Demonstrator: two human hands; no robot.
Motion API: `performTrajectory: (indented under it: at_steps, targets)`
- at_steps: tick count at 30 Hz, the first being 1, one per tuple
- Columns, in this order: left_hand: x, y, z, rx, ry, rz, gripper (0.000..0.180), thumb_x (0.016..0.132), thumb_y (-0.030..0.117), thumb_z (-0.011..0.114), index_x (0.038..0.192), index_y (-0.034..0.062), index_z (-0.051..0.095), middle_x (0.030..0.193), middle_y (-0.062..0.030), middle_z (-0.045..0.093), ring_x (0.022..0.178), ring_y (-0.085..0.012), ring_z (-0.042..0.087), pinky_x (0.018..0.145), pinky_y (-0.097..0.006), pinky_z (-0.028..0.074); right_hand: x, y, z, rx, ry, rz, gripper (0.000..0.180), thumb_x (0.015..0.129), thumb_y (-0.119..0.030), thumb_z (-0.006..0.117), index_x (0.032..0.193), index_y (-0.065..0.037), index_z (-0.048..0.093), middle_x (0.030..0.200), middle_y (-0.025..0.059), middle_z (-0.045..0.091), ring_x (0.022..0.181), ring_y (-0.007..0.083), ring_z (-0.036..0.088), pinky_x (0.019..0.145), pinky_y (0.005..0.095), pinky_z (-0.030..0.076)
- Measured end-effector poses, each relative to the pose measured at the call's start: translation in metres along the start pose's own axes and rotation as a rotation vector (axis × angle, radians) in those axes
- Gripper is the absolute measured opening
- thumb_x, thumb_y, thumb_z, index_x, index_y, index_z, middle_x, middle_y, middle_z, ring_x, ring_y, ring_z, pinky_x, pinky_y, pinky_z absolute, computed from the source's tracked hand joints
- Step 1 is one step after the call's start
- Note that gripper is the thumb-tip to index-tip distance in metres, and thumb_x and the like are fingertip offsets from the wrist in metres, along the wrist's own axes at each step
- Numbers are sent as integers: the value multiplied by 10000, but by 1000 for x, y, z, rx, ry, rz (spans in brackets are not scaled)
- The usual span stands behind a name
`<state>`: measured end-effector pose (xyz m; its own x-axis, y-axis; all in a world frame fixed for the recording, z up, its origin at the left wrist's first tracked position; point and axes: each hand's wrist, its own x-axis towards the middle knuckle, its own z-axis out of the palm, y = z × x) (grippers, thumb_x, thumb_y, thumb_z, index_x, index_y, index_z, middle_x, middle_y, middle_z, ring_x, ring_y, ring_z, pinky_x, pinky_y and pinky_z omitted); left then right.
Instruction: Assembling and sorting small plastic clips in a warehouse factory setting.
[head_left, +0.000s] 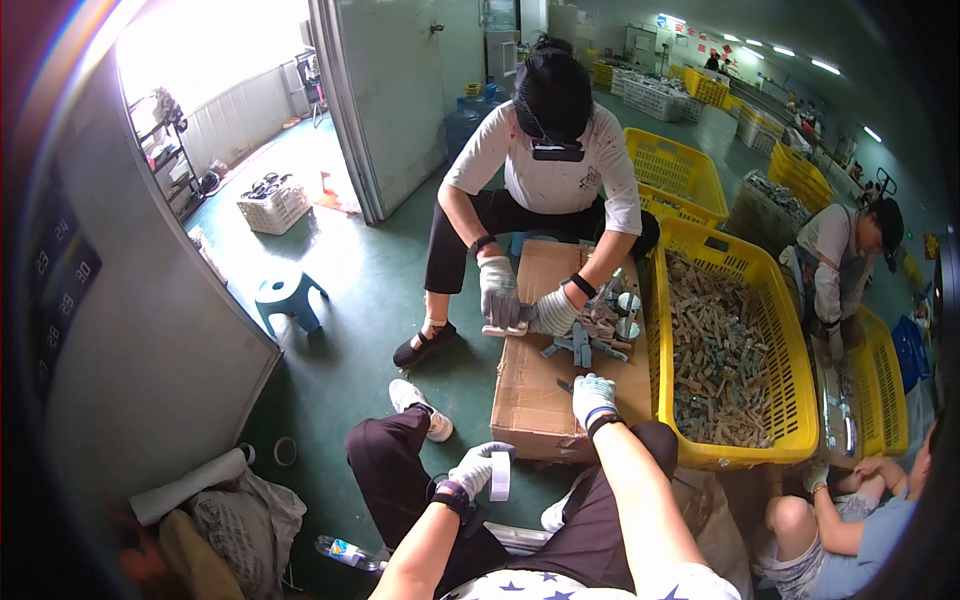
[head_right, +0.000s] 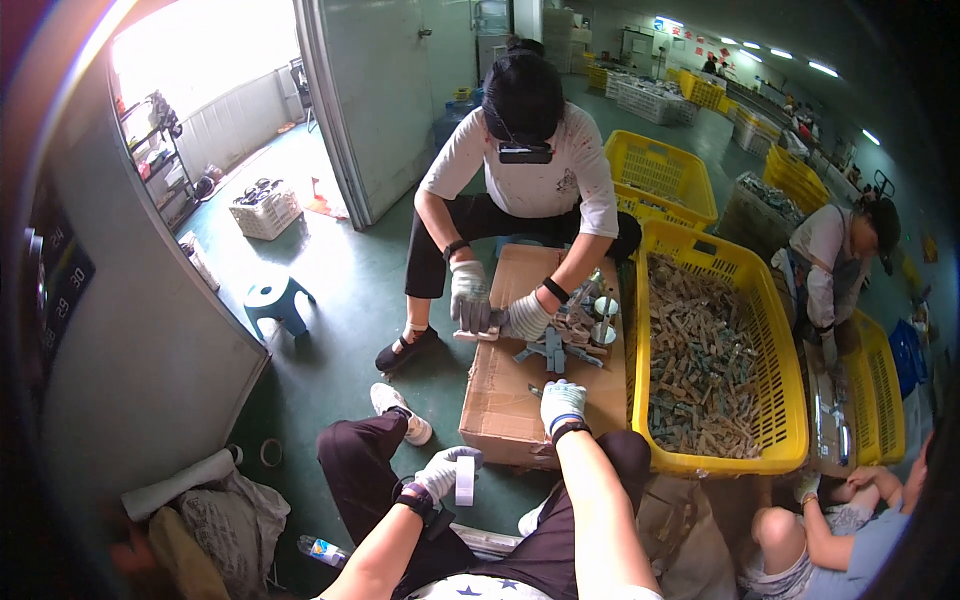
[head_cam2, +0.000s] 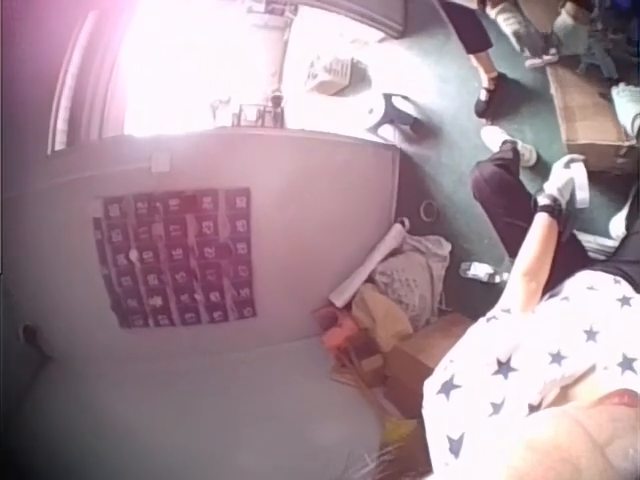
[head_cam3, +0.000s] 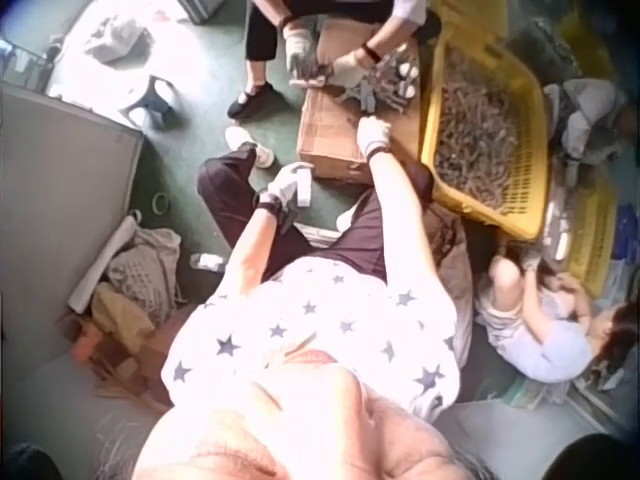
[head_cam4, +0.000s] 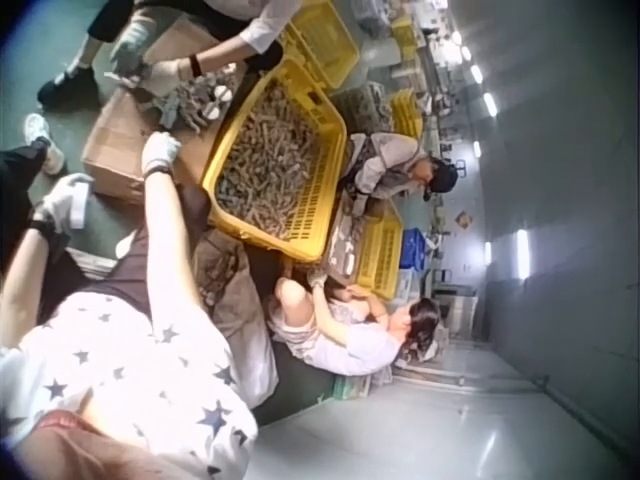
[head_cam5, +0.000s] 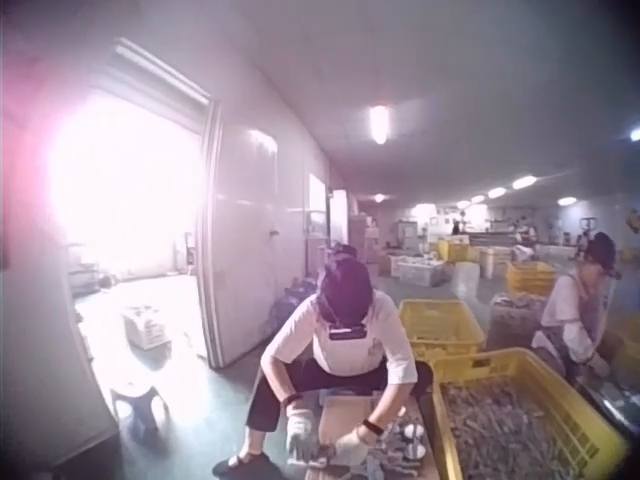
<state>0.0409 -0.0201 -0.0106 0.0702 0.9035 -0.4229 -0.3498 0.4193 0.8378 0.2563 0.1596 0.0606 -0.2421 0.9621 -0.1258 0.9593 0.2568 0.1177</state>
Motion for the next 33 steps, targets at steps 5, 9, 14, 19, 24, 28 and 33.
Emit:
performTrajectory:
  at_steps: [5, 9, 14, 19, 24, 28, 33]
  targets:
    - [-1, -2, -3, 28, -6, 15, 245, 814, 51, 692, 1057, 36, 660, 954, -38, 671, 825, -138, 630, 747, -277, 520, -12, -16, -2, -1, -146, -26, 287, 823, -201, 572, 1089, -110, 631, 1076, 115, 663, 996, 281, 648, 817, 442, 492]
    - [1, -4, -5, 45, -7, -10, 238, 816, 52, 693, 1051, 34, 662, 945, -35, 673, 820, -132, 629, 750, -274, 518, -31, -26, -27, 62, -323, -84, 311, 815, -207, 557, 1087, -92, 652, 1103, 137, 671, 1021, 268, 651, 818, 446, 496]
    - [0, -1, -5, 68, 3, -16, 239, 814, 27, 674, 1053, 28, 660, 949, -36, 674, 839, -128, 624, 759, -277, 515, -56, -33, -24, 176, -260, -135, 310, 791, -207, 525, 1046, -52, 611, 1030, 183, 673, 982, 347, 642, 807, 461, 497]
    - [-3, -2, -6, 50, -1, -23, 257, 808, 23, 675, 1065, 25, 656, 966, -39, 672, 852, -131, 622, 776, -280, 511, -63, -27, -31, 225, -285, -146, 247, 827, -159, 486, 1027, -61, 591, 1001, 204, 663, 964, 363, 634, 823, 449, 491]
    - [-4, -3, -6, 50, -8, 0, 267, 810, 30, 676, 1076, 25, 652, 976, -38, 670, 860, -131, 620, 784, -280, 508, -58, -27, -27, 179, -303, -173, 267, 846, -164, 491, 1069, -66, 601, 1026, 199, 669, 970, 348, 647, 820, 461, 503]
    - [-6, -1, -2, 50, 2, -20, 255, 821, 40, 675, 1075, 29, 653, 970, -26, 668, 845, -118, 612, 769, -272, 505, -60, -28, -31, 174, -301, -144, 260, 844, -170, 496, 1052, -65, 612, 1015, 198, 672, 964, 351, 649, 829, 460, 500]
    - [-5, -2, -2, 34, -5, 0, 258, 821, 29, 666, 1078, 28, 650, 963, -16, 662, 832, -110, 603, 756, -268, 501, -57, -28, -26, 131, -290, -155, 275, 841, -176, 496, 1059, -62, 616, 1021, 199, 672, 968, 352, 648, 829, 457, 504]
